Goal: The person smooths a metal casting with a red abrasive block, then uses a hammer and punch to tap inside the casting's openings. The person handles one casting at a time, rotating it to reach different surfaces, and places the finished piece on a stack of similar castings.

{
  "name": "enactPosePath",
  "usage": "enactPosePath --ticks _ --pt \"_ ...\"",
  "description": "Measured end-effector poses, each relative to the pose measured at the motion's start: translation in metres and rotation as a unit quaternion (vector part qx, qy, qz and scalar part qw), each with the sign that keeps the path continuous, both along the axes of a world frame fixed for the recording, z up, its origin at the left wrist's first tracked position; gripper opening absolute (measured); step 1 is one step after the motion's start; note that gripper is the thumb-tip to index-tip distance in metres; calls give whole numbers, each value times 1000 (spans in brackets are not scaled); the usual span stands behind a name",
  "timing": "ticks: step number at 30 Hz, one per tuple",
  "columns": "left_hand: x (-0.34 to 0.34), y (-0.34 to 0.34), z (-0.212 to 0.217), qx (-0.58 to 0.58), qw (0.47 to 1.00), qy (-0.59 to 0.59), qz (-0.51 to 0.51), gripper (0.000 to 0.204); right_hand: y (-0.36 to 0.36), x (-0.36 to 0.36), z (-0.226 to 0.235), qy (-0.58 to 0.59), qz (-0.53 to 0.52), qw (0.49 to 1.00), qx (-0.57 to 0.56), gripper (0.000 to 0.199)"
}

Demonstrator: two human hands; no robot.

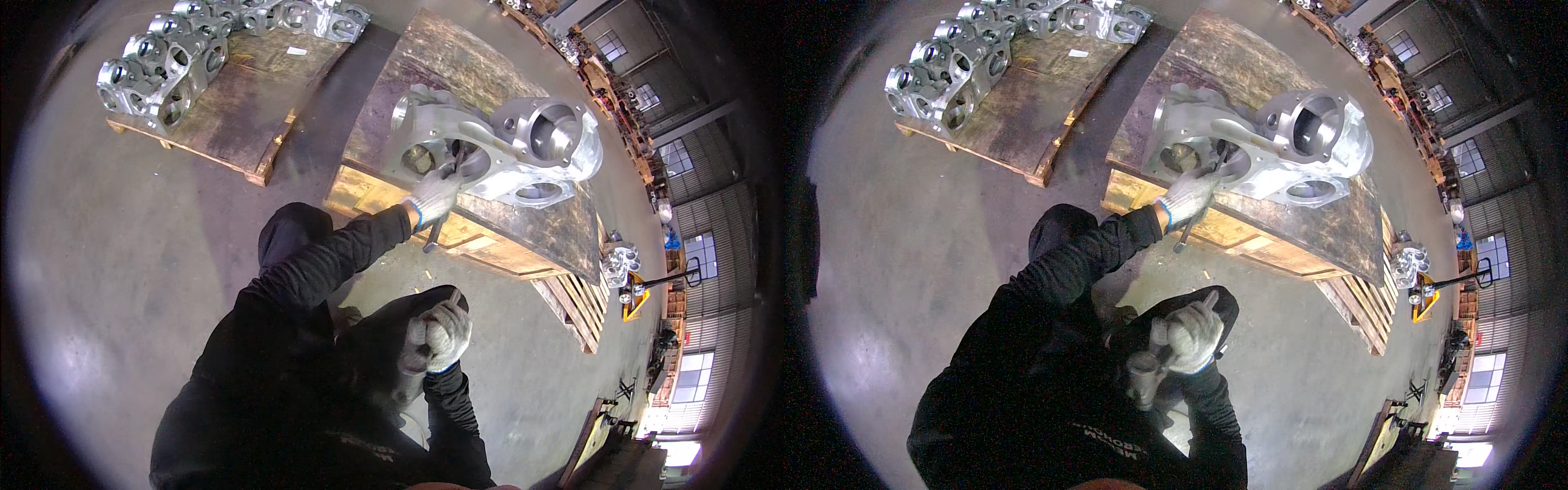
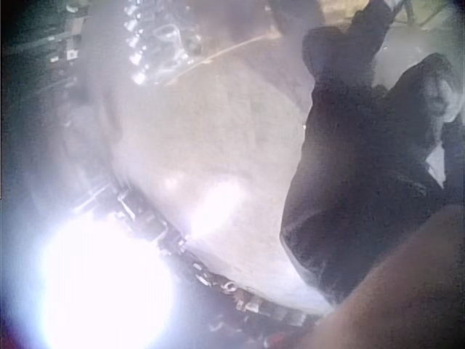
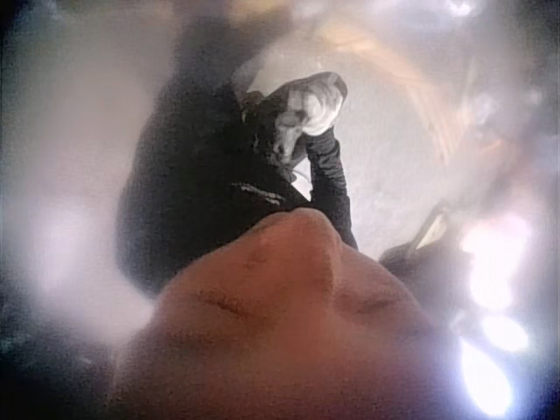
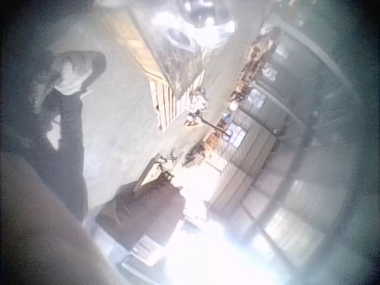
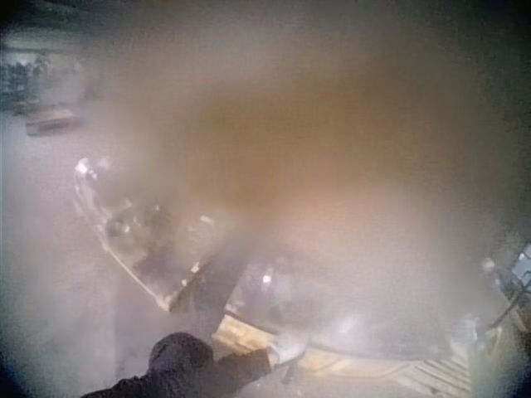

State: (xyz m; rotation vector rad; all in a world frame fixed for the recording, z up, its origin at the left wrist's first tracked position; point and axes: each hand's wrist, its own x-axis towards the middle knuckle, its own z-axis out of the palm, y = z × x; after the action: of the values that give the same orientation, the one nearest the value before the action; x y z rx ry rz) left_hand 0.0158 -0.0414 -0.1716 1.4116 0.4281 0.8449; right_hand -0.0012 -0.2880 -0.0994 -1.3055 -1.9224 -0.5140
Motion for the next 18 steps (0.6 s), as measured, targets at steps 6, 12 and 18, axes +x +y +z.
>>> enactPosePath --ticks 6,12,18 --pt "19 20 -36 -250 952 -123 -125 30 5 -9 4 284 -63 932 -214 17" --pt "25 20 -41 29 994 -101 -15 27 10 -8 4 101 -61 988 -101 13" --pt "-1 11 13 -157 985 36 -65 31 5 -14 16 89 -12 990 -106 14"
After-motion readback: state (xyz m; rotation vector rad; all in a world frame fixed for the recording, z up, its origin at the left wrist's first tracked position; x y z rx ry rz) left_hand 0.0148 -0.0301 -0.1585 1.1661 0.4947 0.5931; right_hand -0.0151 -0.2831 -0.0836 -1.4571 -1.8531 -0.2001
